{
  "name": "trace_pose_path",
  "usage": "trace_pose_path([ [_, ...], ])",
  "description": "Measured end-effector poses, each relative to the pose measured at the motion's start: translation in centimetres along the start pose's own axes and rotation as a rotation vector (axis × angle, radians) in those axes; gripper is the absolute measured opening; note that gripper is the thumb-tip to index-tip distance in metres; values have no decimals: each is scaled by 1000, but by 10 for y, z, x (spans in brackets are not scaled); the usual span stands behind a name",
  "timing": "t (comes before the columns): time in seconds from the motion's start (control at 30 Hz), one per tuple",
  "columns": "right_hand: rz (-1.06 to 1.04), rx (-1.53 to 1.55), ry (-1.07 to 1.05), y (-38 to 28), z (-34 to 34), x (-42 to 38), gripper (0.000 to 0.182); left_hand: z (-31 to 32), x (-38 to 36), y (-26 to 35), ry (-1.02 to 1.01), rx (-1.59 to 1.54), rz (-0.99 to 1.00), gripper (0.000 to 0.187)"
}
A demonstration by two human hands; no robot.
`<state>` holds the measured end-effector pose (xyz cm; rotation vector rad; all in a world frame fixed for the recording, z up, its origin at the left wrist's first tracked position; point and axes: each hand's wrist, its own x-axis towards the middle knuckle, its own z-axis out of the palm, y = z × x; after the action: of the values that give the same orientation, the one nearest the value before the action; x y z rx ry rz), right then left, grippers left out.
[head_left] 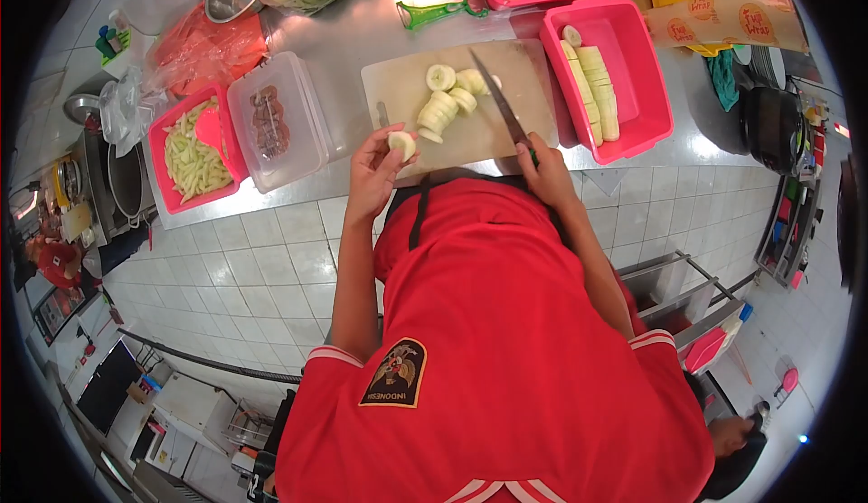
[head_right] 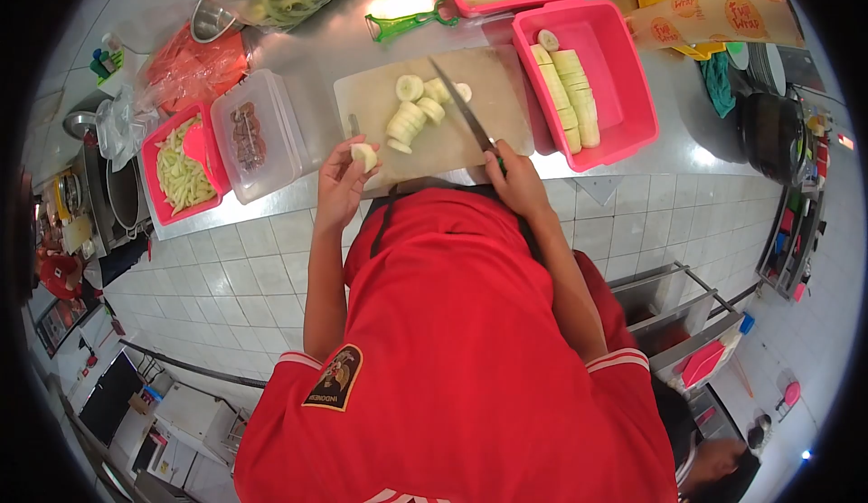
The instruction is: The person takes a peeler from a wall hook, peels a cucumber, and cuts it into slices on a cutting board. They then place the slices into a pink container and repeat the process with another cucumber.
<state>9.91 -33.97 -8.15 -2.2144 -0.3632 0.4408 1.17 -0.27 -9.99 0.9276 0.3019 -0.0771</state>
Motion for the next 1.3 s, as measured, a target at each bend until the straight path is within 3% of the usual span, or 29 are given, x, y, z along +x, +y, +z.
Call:
trace_pose_path([
  [0.17,136,44,57,21,-4,0,21,15,9,3,87,208,-15,28],
  [0.23,129,24,89,24,-4,2,22,13,11,-7,219,628,-29,35],
  [0.27,140,-24,130,27,-3,3,22,13,8,-15,224,619,-28,35],
  [0.33,107,-139,218,35,-4,7,21,22,6,-19,305,940,133,46],
  [0.43,158,-313,273,42,-7,15,21,28,8,-28,251,955,173,52],
  [0.63,53,-416,314,40,-9,36,33,47,16,-31,233,1166,172,67],
  [0.7,116,-354,265,23,-7,43,38,50,19,-31,229,1195,203,66],
  [0.77,-99,-483,345,3,-7,52,47,51,20,-33,231,1228,225,66],
  [0.87,-251,-408,235,-4,-7,71,55,46,21,-40,265,1203,251,60],
  [0.93,-339,-334,139,-6,-2,86,56,44,17,-38,224,1319,384,51],
  [1.0,-442,-178,-38,-8,2,103,69,45,15,-38,242,1313,357,49],
  [1.13,-469,-148,-127,-2,-1,125,78,51,14,-40,325,1275,300,45],
  [1.3,-527,-176,-282,10,-12,153,89,60,14,-43,341,1305,277,59],
])
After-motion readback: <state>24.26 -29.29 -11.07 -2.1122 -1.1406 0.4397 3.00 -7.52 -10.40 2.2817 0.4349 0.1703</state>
